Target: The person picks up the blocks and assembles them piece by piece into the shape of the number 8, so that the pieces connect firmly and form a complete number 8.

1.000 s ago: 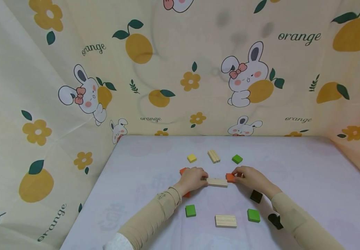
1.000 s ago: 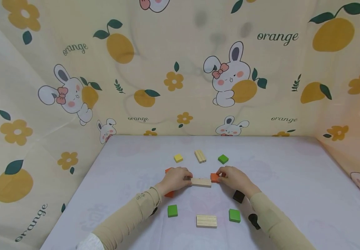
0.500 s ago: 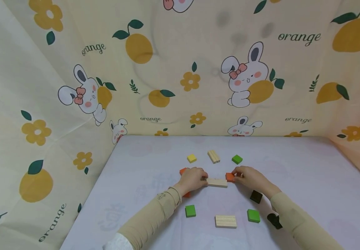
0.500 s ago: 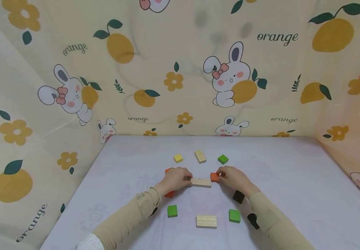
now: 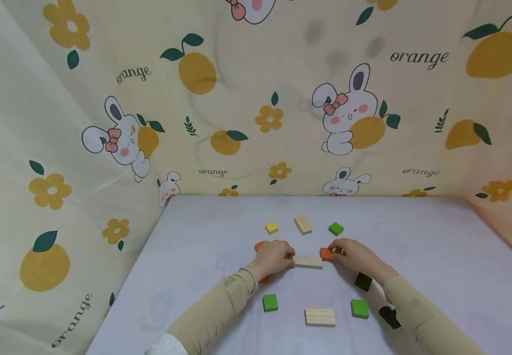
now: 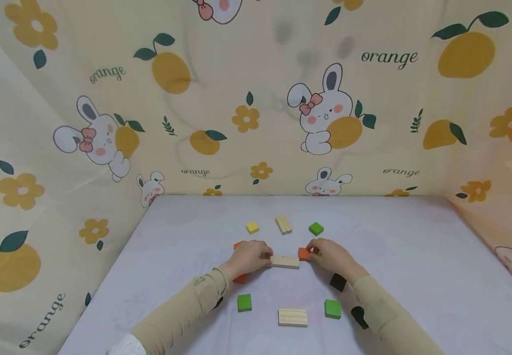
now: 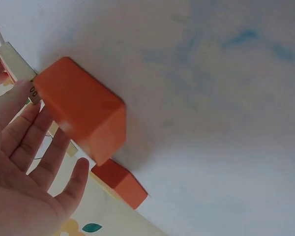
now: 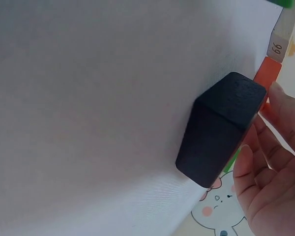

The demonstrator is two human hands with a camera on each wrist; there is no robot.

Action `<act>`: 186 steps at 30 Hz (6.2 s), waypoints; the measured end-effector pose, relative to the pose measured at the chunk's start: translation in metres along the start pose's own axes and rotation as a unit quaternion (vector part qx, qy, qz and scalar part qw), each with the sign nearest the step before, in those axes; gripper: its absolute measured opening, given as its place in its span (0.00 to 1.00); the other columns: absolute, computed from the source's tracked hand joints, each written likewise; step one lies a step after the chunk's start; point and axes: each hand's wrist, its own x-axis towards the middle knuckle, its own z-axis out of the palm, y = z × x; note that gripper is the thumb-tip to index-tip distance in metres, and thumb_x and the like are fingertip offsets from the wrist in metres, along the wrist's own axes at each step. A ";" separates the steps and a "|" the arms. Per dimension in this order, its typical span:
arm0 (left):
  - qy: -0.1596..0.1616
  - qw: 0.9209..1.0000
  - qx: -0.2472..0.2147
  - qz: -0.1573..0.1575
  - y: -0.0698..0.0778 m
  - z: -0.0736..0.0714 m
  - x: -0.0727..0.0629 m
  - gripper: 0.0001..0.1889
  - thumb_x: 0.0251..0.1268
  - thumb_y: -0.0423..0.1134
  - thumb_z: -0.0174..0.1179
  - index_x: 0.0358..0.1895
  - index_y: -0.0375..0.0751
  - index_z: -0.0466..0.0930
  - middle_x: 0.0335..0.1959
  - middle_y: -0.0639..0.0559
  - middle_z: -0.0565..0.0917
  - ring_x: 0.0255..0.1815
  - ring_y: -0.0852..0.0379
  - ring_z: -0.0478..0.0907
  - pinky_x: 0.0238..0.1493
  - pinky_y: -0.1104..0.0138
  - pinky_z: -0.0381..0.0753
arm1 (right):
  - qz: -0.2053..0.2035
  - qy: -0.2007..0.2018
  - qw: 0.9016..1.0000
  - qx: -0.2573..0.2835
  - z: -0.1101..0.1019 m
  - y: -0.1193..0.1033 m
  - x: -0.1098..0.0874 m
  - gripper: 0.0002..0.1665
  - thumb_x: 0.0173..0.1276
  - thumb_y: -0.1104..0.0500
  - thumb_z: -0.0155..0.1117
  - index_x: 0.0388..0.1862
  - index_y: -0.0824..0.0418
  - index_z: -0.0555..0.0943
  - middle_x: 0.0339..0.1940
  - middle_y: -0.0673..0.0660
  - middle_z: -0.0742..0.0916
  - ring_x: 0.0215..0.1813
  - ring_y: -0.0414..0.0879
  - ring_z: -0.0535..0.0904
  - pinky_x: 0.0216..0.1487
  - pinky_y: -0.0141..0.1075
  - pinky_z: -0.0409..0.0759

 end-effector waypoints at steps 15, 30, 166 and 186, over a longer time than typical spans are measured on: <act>0.005 1.000 0.007 0.005 -0.002 0.003 0.001 0.13 0.56 0.48 0.64 0.44 0.51 0.85 0.38 0.59 0.85 0.34 0.64 0.78 0.28 0.75 0.66 | 0.007 0.003 1.000 -0.005 0.001 -0.002 -0.001 0.13 0.62 0.61 0.62 0.46 0.62 0.80 0.33 0.52 0.83 0.35 0.42 0.75 0.39 0.39 0.77; 0.006 1.000 0.023 0.000 0.000 0.002 0.005 0.12 0.54 0.48 0.65 0.42 0.52 0.86 0.38 0.60 0.86 0.33 0.65 0.78 0.31 0.71 0.69 | -0.008 0.006 1.000 -0.015 -0.004 -0.006 -0.002 0.12 0.62 0.63 0.62 0.45 0.64 0.80 0.33 0.53 0.83 0.35 0.43 0.75 0.38 0.40 0.77; -0.055 0.998 0.034 -0.019 0.007 -0.007 0.013 0.13 0.51 0.47 0.68 0.41 0.53 0.86 0.37 0.62 0.86 0.34 0.66 0.77 0.43 0.65 0.69 | -0.067 -0.004 0.992 -0.106 -0.003 -0.020 -0.045 0.10 0.51 0.55 0.73 0.31 0.55 0.80 0.27 0.44 0.78 0.30 0.36 0.68 0.33 0.31 0.72; -0.059 0.997 0.041 -0.018 0.008 -0.008 0.014 0.13 0.52 0.48 0.67 0.41 0.53 0.86 0.38 0.62 0.86 0.33 0.66 0.77 0.41 0.66 0.68 | -0.082 0.011 0.989 -0.123 0.005 -0.028 -0.038 0.13 0.51 0.57 0.72 0.36 0.58 0.83 0.36 0.49 0.84 0.38 0.41 0.76 0.42 0.40 0.79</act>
